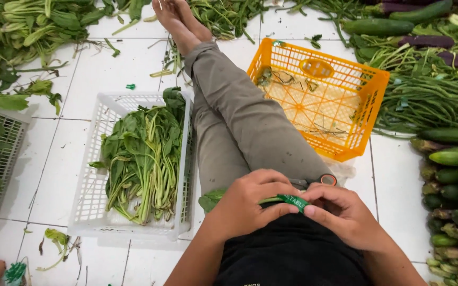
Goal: Bundling leafy green vegetables using green adhesive tape and scissors while sitting on the floor.
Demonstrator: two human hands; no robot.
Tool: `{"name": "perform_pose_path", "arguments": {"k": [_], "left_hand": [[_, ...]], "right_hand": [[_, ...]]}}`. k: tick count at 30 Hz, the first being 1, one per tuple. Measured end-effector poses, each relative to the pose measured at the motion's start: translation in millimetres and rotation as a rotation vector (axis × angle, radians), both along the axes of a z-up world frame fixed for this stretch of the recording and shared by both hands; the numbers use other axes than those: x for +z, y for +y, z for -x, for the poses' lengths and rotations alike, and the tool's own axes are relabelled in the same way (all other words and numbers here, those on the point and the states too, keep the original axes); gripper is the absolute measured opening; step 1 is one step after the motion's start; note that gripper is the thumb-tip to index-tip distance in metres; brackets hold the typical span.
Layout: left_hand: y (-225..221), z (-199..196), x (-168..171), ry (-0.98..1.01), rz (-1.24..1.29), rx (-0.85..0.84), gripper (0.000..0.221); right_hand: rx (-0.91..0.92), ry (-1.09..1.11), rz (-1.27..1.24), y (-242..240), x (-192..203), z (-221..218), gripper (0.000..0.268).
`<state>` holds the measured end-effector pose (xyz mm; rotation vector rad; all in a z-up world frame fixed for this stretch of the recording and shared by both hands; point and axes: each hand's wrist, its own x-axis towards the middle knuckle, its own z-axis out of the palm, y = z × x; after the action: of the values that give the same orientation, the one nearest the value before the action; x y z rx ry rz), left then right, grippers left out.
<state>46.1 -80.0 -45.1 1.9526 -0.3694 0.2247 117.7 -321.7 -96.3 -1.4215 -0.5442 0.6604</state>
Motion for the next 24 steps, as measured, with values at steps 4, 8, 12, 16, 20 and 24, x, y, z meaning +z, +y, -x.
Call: {"name": "perform_pose_path", "arguments": {"k": [4,8,12,16,20,24], "left_hand": [[0.2,1.3,-2.7,-0.077,-0.051,0.038,0.024],[0.9,1.2,-5.5,-0.138,-0.059,0.048,0.024],[0.1,0.7,-6.0,-0.151,-0.076,0.058,0.022],[-0.1,0.9,-5.4,-0.129,-0.076,0.055,0.019],[0.8,1.4,-2.4,-0.128,-0.062,0.055,0.020],[0.8,1.4,0.1,-0.120,-0.053,0.064,0.013]], "right_hand": [[-0.015,0.049,0.029,-3.7,-9.2,-1.1,0.020],[0.007,0.063,0.029,-3.0,-9.3,-2.3,0.017],[0.017,0.100,0.038,-1.9,-8.9,-3.3,0.020],[0.005,0.133,0.085,-1.3,-13.3,-4.4,0.020],[0.015,0.138,0.119,3.1,-7.0,-5.1,0.022],[0.006,0.148,0.113,4.5,-7.9,-4.6,0.023]]}}
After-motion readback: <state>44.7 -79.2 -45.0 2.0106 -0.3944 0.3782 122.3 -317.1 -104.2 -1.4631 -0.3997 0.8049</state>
